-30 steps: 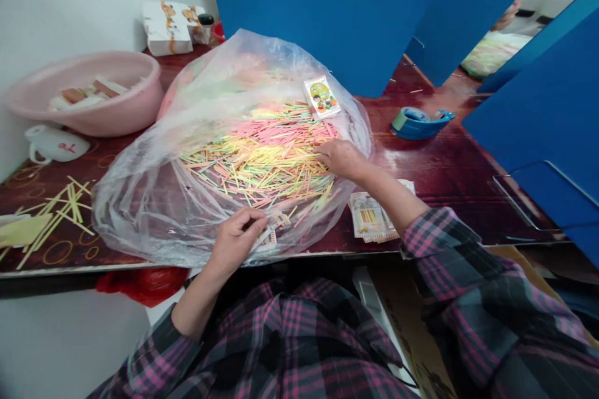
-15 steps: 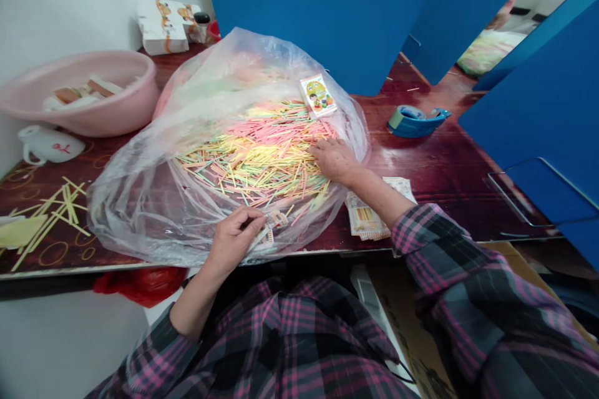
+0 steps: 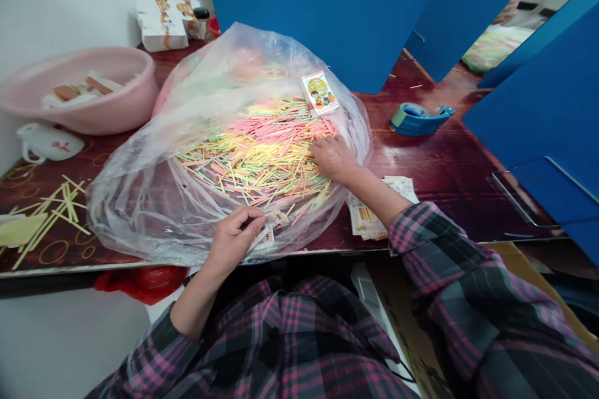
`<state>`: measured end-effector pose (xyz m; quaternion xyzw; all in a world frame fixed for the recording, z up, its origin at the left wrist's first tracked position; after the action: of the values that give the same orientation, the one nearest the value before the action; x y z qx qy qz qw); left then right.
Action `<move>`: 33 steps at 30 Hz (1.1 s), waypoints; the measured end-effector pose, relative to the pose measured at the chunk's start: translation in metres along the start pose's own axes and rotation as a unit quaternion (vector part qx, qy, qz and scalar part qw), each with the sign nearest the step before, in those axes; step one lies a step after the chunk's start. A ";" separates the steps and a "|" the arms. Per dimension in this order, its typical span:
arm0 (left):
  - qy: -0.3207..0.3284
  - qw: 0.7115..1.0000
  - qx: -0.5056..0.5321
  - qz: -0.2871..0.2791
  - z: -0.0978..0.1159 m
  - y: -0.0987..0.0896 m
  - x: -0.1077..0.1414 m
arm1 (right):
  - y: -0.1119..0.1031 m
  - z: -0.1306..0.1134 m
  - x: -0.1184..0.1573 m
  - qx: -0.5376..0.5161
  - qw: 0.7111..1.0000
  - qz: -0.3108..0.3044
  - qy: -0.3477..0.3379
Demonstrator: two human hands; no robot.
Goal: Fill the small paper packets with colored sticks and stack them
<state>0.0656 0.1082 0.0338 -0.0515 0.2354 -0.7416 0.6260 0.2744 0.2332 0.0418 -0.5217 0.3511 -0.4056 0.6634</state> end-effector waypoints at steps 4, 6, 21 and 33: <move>-0.003 1.000 0.009 0.004 -0.001 -0.001 0.000 | 0.000 0.001 -0.002 -0.007 1.000 -0.010 0.002; -0.006 1.000 0.010 0.001 -0.001 0.000 0.001 | 0.002 0.003 -0.003 -0.026 1.000 -0.007 0.007; -0.025 0.999 0.036 0.002 -0.004 -0.001 0.001 | 0.002 0.042 0.000 -0.401 0.886 0.146 0.183; -0.087 0.989 0.123 0.010 -0.019 -0.002 0.001 | -0.021 0.038 0.011 -0.583 0.726 0.322 0.170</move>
<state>0.0565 0.1131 0.0174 -0.0362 0.0877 -0.7511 0.6533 0.3091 0.2363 0.0701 -0.5834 0.7723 0.0352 0.2488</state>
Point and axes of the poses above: each hand's wrist, its own x-axis away from the middle knuckle, its own y-axis out of the palm, z = x × y, the point moved 10 cm from there along -x, towards the middle knuckle
